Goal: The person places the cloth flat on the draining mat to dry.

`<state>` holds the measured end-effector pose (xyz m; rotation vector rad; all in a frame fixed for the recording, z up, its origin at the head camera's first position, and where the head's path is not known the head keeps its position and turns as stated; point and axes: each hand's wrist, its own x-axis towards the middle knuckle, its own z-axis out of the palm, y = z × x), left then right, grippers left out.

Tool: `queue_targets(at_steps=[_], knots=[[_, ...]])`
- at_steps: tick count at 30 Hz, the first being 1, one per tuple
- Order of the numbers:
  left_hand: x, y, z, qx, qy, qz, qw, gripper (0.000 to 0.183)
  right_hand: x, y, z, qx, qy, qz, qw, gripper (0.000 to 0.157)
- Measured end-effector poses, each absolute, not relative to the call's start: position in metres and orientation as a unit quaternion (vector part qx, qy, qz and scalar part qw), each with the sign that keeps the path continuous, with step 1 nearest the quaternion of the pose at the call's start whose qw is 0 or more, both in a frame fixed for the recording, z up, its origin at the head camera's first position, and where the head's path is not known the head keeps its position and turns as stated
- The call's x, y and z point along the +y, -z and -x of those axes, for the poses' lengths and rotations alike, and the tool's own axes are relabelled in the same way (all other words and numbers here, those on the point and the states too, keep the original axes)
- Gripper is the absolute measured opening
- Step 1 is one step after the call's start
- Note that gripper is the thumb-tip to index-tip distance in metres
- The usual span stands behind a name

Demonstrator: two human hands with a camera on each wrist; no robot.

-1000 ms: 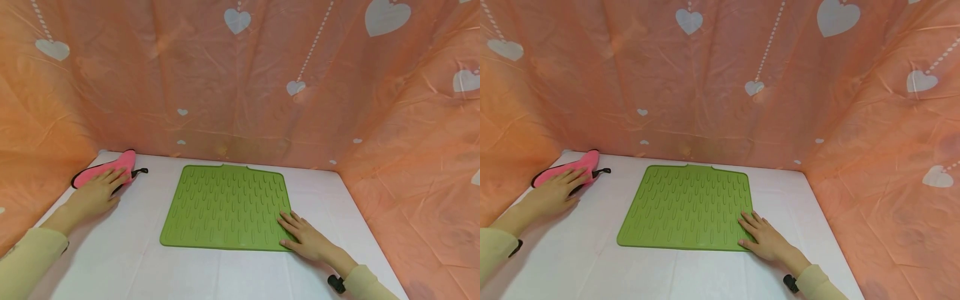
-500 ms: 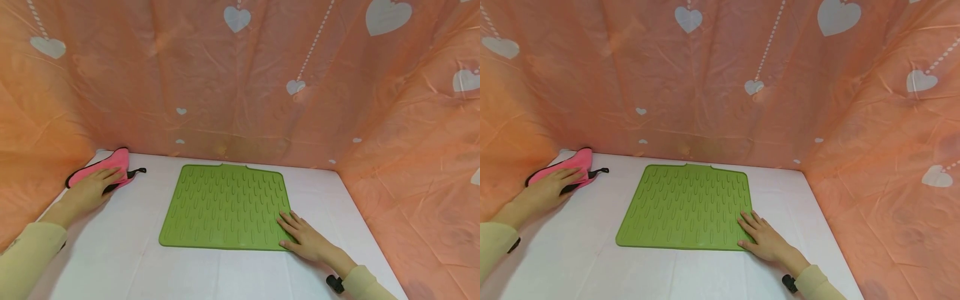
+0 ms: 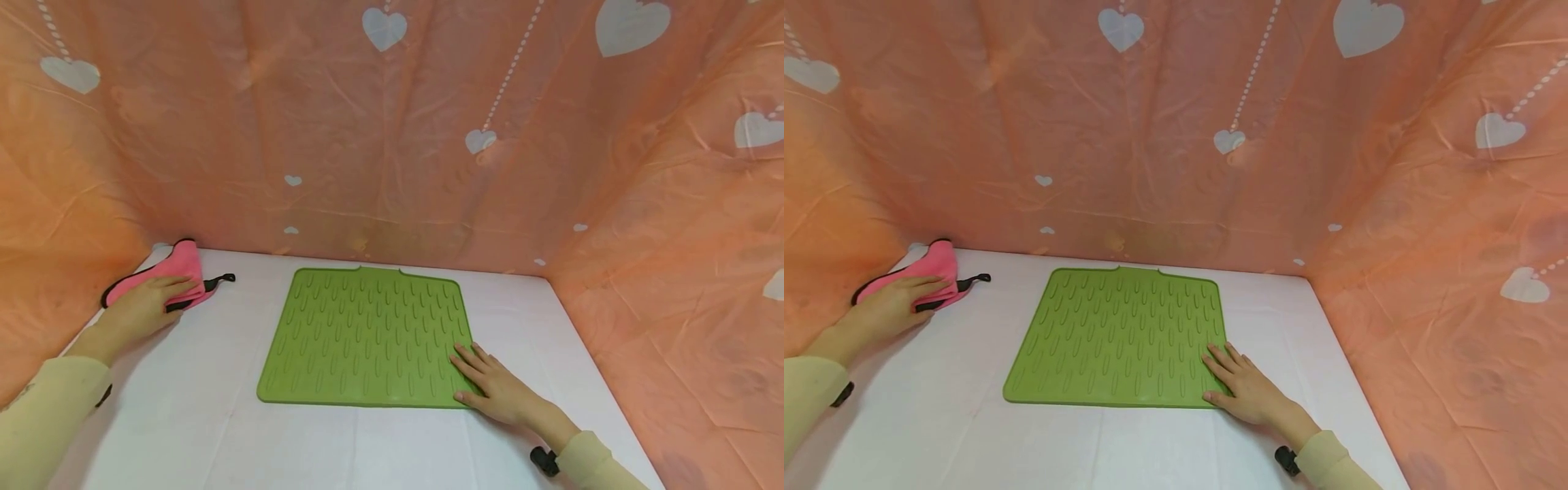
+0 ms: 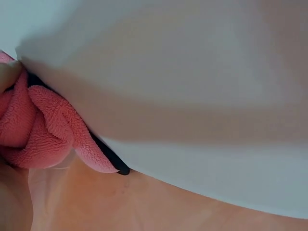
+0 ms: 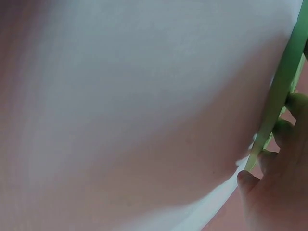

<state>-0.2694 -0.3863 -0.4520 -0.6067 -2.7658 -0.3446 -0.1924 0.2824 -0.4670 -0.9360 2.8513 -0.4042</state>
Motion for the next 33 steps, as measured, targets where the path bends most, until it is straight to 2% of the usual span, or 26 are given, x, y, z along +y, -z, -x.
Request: queue_targets(at_steps=[16, 25, 33], knots=[[-0.382, 0.44, 0.264, -0.962, 0.114, 0.203, 0.14, 0.052, 0.281, 0.468, 0.194, 0.939, 0.131, 0.312, 0.068, 0.071], [-0.371, 0.429, 0.265, -0.953, 0.153, 0.181, 0.19, 0.054, 0.284, 0.467, 0.193, 0.94, 0.129, 0.309, 0.061, 0.071], [-0.349, 0.402, 0.266, -0.927, 0.154, 0.223, 0.259, 0.055, 0.284, 0.467, 0.192, 0.94, 0.13, 0.311, 0.061, 0.072]])
